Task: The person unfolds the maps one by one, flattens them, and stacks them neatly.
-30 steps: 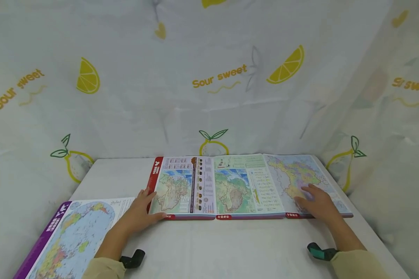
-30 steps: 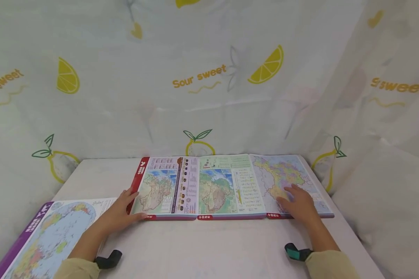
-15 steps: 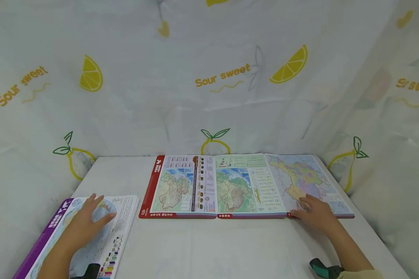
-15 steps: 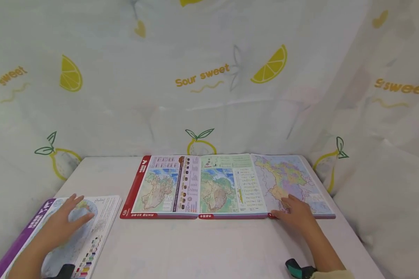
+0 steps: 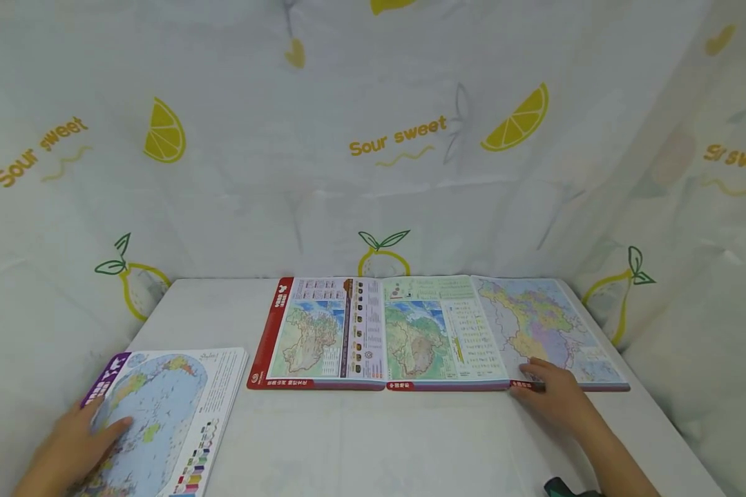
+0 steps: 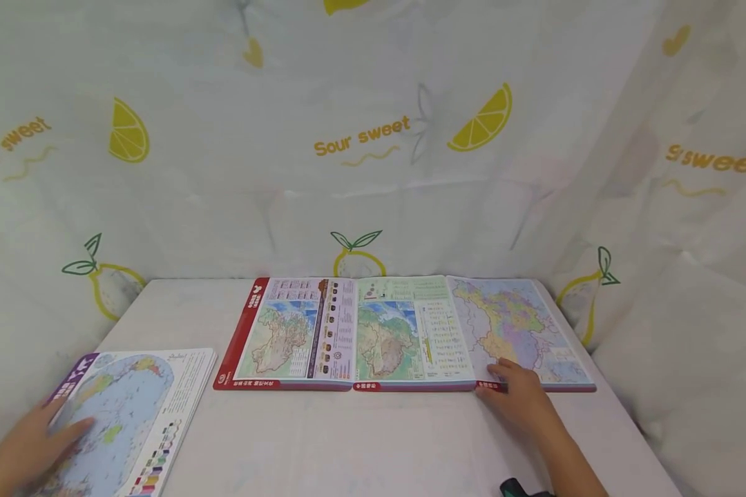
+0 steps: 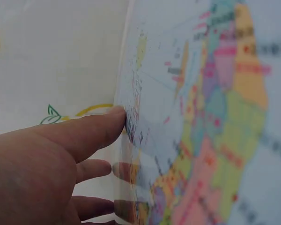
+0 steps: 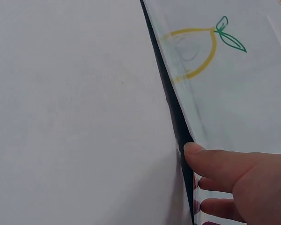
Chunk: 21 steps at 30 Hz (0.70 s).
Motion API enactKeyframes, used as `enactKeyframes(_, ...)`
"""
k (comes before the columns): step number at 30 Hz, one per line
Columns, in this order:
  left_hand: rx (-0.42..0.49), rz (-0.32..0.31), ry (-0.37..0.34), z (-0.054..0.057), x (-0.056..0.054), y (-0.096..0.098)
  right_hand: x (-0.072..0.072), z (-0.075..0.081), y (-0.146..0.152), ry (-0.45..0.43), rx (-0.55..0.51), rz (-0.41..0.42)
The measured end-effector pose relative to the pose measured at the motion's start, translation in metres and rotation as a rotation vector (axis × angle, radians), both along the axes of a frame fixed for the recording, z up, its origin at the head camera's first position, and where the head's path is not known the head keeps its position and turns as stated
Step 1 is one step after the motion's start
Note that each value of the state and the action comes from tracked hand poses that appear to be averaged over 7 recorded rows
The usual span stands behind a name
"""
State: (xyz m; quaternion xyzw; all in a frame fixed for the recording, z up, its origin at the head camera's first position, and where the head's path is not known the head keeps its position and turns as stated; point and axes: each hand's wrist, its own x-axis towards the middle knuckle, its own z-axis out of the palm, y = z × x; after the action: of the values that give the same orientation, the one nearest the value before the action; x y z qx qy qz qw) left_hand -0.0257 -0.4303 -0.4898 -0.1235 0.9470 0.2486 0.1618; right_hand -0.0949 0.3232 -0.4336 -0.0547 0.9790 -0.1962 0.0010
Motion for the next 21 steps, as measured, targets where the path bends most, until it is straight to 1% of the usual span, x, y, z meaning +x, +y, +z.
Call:
enactKeyframes(3,0.017,0.015,0.001,-0.001,0.002,-0.001,0.001,-0.002,-0.003,0.005,0.017,-0.008)
enactKeyframes(6,0.046,0.081,-0.004,0.002,0.004,0.001,0.0,-0.002,-0.004,0.001,0.036,-0.019)
enactKeyframes(10,0.013,0.17,0.065,0.009,0.007,0.002,0.0,-0.001,-0.004,-0.016,0.051,-0.029)
enactKeyframes(12,-0.024,0.22,0.103,0.011,0.01,0.003,0.0,-0.001,-0.004,-0.018,0.057,-0.03)
enactKeyframes(13,-0.044,0.248,0.11,0.012,0.011,0.004,-0.001,-0.001,-0.004,-0.019,0.06,-0.03)
enactKeyframes(17,-0.089,0.384,0.075,0.01,0.016,0.007,-0.002,-0.002,-0.003,-0.01,0.064,-0.021)
enactKeyframes(19,-0.098,0.437,0.048,0.008,0.018,0.007,-0.002,-0.002,-0.002,-0.011,0.065,-0.019)
enactKeyframes(21,-0.087,0.481,0.029,0.006,0.019,0.007,-0.002,-0.003,-0.002,-0.015,0.065,-0.022)
